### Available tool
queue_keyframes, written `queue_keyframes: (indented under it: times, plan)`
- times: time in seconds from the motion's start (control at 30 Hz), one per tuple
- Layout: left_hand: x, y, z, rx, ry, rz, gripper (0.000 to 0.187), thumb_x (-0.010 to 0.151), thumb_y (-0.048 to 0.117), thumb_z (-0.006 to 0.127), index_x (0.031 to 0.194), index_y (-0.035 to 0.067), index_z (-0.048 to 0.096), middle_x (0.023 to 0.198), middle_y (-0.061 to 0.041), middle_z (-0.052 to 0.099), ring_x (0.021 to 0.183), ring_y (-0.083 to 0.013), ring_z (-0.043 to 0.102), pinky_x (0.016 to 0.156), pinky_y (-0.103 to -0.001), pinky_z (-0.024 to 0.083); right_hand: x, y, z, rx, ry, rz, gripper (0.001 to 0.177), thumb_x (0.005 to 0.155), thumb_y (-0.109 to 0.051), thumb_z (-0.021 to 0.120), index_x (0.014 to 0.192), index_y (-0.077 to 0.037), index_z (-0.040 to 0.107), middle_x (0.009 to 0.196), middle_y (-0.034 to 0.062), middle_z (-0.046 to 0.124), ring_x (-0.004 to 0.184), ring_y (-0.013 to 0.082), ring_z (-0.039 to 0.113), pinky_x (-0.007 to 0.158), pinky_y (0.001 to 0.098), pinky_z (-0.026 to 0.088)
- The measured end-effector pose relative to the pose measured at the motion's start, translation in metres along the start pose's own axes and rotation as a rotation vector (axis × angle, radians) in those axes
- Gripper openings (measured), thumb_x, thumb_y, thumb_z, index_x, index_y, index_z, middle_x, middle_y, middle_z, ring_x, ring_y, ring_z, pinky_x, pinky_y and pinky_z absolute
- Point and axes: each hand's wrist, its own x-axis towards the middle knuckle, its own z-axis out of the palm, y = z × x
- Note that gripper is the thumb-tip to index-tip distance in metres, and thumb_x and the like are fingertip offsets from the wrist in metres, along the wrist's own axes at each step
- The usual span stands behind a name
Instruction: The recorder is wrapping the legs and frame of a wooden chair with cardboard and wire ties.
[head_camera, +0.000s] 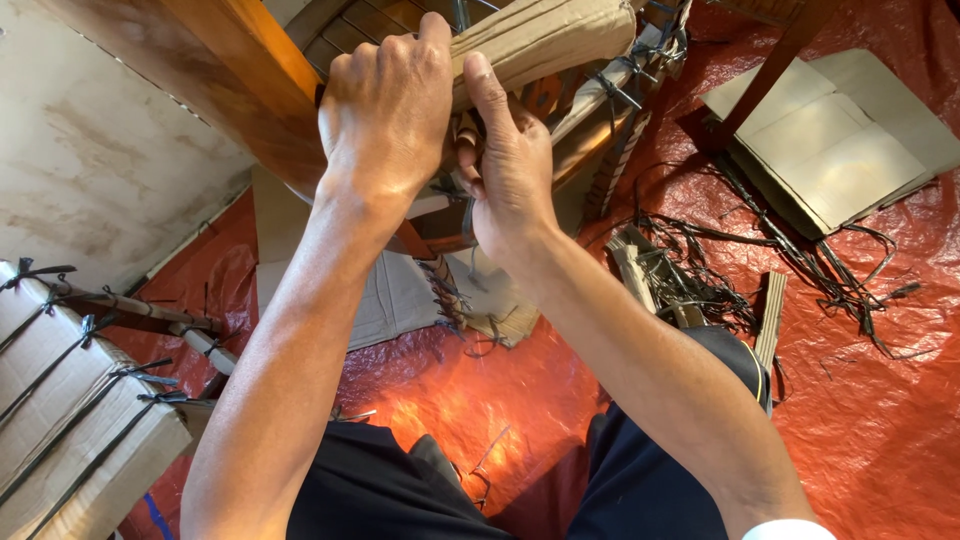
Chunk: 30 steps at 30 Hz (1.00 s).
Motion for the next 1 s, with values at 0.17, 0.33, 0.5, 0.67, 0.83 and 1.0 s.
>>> queue_keyframes:
  times: [0.17,0.33,0.5,0.67,0.83,1.0]
  plan:
    - [0.0,-0.001,0.002,-0.002,0.026,0.005,0.03,0.077,0.007,0.084,0.098,0.003,0.063,0.084,-0.021,0.075,0.079,-0.036,0.076,0.062,-0.044,0.063,0.001,0.005,-0.003,0.031,-0.01,-0.001,0.046,0.083,-0.05,0.081,0.085,-0.009,0.06,0.061,-0.0049,0.052,0.044,0.0037,0.044,0.035,0.02,0.033]
    - [0.003,-0.009,-0.011,-0.109,-0.061,0.057,0.03,0.082,0.006,0.081,0.102,0.001,0.059,0.092,-0.025,0.073,0.088,-0.0426,0.073,0.075,-0.052,0.06,0.002,0.003,-0.003,0.066,0.022,0.065,0.054,0.077,-0.049,0.084,0.096,-0.002,0.064,0.077,-0.0028,0.063,0.054,0.0018,0.054,0.041,0.0156,0.041]
    - [0.006,-0.016,-0.028,-0.2,-0.357,0.036,0.049,0.074,0.004,0.075,0.114,-0.005,0.048,0.103,-0.031,0.065,0.098,-0.0459,0.068,0.09,-0.051,0.056,0.006,0.005,-0.013,0.151,-0.025,0.132,0.059,0.075,-0.049,0.088,0.101,-0.001,0.066,0.089,0.0026,0.075,0.052,0.0018,0.052,0.039,0.0149,0.041]
    - [0.007,-0.011,-0.046,-0.35,-0.37,0.029,0.068,0.063,0.019,0.082,0.113,-0.007,0.043,0.116,-0.028,0.054,0.109,-0.0467,0.059,0.098,-0.051,0.051,0.008,0.005,-0.022,0.238,-0.068,0.153,0.053,0.082,-0.045,0.085,0.1,0.0,0.064,0.085,0.0017,0.07,0.052,0.0011,0.049,0.039,0.0151,0.038]
    - [0.007,-0.014,-0.032,-0.555,-0.355,-0.037,0.069,0.075,0.029,0.085,0.122,-0.001,0.044,0.123,-0.021,0.051,0.115,-0.041,0.055,0.094,-0.051,0.048,0.008,-0.005,-0.024,0.204,-0.073,0.22,0.04,0.091,-0.044,0.077,0.094,-0.007,0.061,0.076,-0.0016,0.06,0.056,0.0037,0.054,0.038,0.0161,0.034]
    - [0.007,-0.016,-0.008,-0.436,-0.256,-0.003,0.052,0.087,0.03,0.079,0.119,0.001,0.051,0.121,-0.019,0.056,0.116,-0.039,0.059,0.097,-0.051,0.05,0.004,-0.018,-0.024,0.141,-0.112,0.211,0.035,0.096,-0.039,0.072,0.096,-0.005,0.065,0.081,0.0002,0.064,0.059,0.0047,0.055,0.037,0.0164,0.032]
